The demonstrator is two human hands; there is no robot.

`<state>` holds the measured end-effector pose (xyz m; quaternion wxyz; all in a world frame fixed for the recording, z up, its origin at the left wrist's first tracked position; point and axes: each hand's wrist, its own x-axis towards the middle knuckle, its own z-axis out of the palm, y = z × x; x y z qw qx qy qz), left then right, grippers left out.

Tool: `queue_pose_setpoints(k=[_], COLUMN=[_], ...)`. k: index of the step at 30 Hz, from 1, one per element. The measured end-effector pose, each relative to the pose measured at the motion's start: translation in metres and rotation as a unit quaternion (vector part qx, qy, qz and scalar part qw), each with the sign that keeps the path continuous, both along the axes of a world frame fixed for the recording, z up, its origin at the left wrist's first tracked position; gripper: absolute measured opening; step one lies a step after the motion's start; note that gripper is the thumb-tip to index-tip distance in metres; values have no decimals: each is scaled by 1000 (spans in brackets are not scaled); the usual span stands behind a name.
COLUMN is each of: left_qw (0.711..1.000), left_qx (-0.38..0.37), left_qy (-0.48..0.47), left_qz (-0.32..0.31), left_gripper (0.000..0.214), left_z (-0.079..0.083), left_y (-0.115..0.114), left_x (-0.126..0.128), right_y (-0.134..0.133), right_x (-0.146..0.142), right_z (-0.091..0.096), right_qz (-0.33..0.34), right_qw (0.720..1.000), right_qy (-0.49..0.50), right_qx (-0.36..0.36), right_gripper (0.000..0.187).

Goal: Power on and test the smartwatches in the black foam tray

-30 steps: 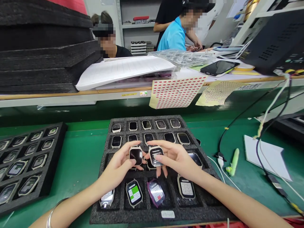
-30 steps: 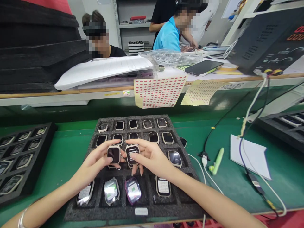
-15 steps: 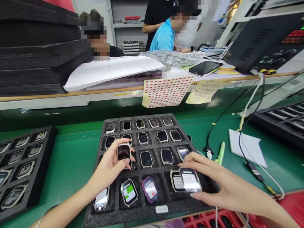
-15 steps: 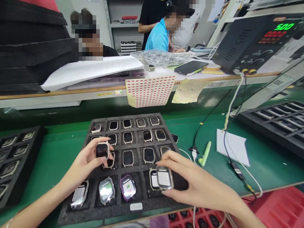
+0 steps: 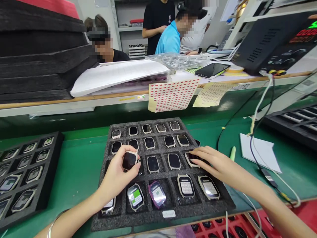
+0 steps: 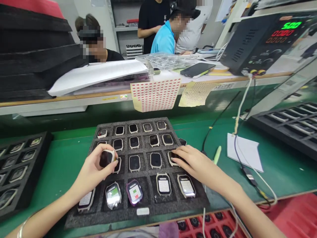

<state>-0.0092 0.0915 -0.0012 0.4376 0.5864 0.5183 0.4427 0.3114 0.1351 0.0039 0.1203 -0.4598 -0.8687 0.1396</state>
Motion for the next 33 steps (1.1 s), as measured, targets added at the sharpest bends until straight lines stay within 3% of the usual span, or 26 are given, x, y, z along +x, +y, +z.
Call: queue_pose_setpoints(k=[5, 8, 12, 14, 16, 20, 23, 26, 28, 33], left_qw=[992, 984, 976, 975, 975, 976, 979, 981, 984, 990], left_qx=[68, 118, 159, 166, 170, 159, 147, 136, 125, 96], left_qy=[96, 126, 147, 146, 146, 141, 130, 117, 102, 66], left_qz=[37, 38, 7, 2, 11, 46, 61, 71, 77, 80], left_gripper=[23, 26, 30, 31, 30, 25, 23, 24, 24, 24], left_z=[-6, -7, -6, -6, -6, -5, -3, -3, -2, -3], left_y=[-1, 0, 1, 2, 2, 4, 6, 7, 8, 12], left_x=[-1, -4, -5, -5, -5, -5, -7, -10, -11, -10], right_y=[19, 19, 15, 15, 19, 37, 47, 48, 46, 41], right_x=[-19, -17, -31, -49, -71, -113, -134, -143, -143, -138], right_z=[-22, -22, -4, 12, 28, 50, 51, 40, 30, 12], right_qz=[-87, -90, -94, -92, -76, -27, 30, 84, 105, 131], right_qw=[993, 995, 986, 956, 901, 837, 782, 718, 702, 695], right_qy=[-16, 17, 132, 260, 373, 457, 491, 524, 531, 520], right_qx=[72, 30, -41, -101, -207, -299, -384, -451, -464, -479], right_gripper=[55, 51, 36, 31, 27, 26, 30, 41, 41, 37])
